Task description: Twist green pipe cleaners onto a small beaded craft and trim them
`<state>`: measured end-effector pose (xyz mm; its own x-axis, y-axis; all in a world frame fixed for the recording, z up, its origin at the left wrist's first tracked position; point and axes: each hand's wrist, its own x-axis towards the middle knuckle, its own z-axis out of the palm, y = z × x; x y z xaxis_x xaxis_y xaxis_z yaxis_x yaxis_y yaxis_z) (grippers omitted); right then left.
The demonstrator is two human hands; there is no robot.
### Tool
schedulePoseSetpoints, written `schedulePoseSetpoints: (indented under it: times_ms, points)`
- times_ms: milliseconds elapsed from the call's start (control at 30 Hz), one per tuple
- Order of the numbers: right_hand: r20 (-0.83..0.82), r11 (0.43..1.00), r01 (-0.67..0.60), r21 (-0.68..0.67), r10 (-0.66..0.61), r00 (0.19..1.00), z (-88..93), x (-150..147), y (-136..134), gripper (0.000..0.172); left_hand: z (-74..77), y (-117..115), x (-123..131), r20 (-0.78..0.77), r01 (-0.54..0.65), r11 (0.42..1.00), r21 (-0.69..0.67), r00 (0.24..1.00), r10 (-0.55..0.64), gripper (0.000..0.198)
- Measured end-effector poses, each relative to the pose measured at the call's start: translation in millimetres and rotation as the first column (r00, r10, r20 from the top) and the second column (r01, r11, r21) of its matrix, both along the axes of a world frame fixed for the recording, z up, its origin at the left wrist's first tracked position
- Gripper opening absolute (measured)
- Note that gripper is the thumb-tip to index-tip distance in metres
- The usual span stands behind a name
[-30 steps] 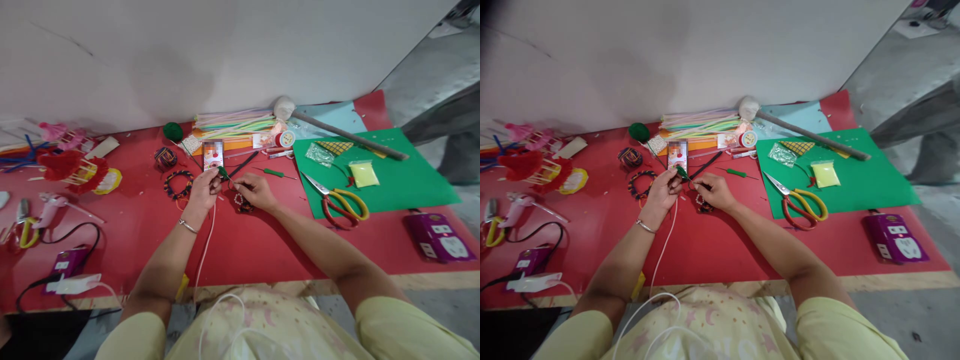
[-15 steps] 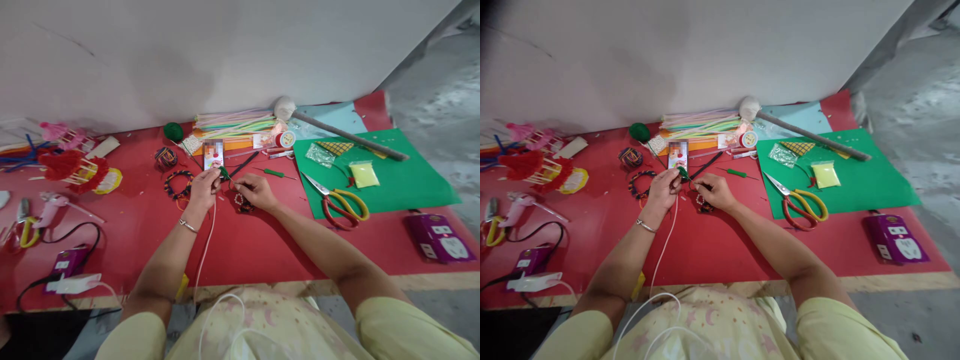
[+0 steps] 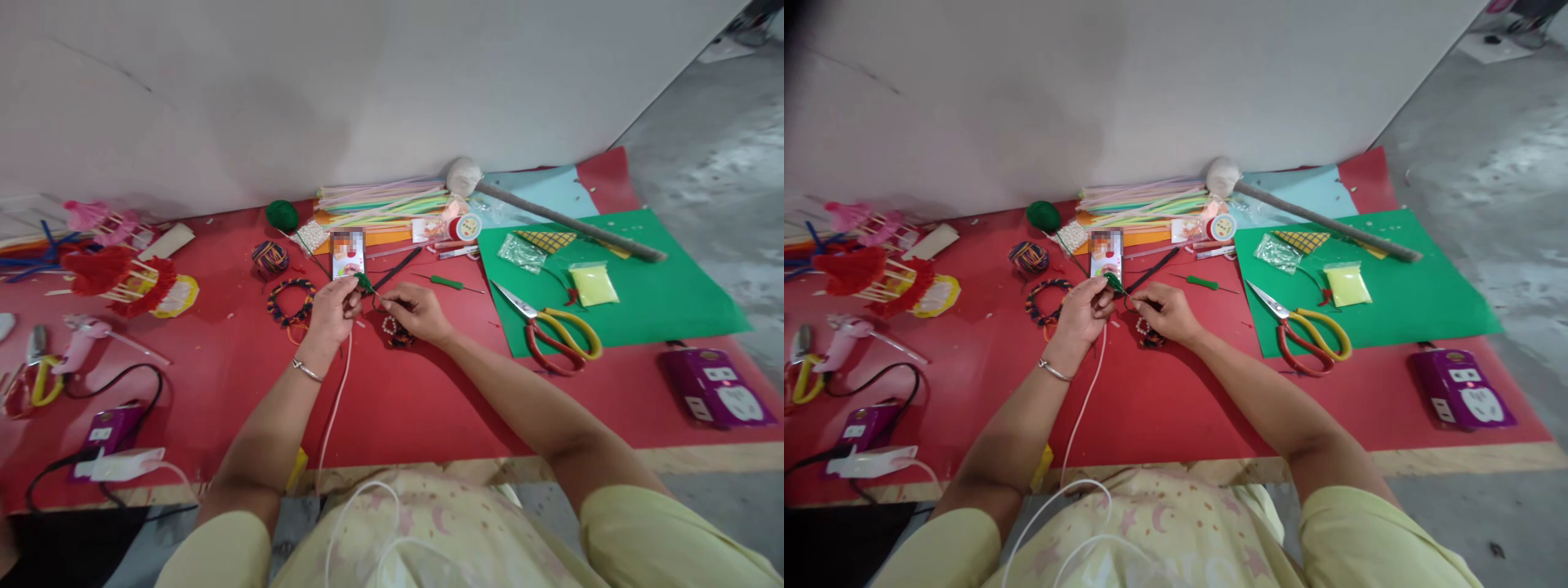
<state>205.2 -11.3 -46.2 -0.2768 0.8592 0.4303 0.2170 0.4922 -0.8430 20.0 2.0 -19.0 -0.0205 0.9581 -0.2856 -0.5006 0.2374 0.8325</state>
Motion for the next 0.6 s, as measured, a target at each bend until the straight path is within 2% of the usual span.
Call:
schedulePoseSetpoints:
  times_ms: [233,433,600]
  points:
    - [-0.004,1.0,0.003,0.007,-0.003,1.0,1.0,0.0,-0.1,0.021,-0.2,0.2,1.7,0.031,0.03,0.999,-0.023,0.999,-0.029,0.029]
    - [0.0,1.0,-0.007,0.002,0.007,1.0,0.8,1.3,-1.4,0.02,0.8,-7.2,6.3,0.076,-0.018,0.998,-0.065,0.997,0.023,0.026]
    - [0.019,1.0,0.002,-0.021,-0.001,1.0,0.7,3.3,-3.2,0.019,1.0,-12.2,10.7,0.062,-0.001,0.997,-0.074,0.998,0.006,0.027]
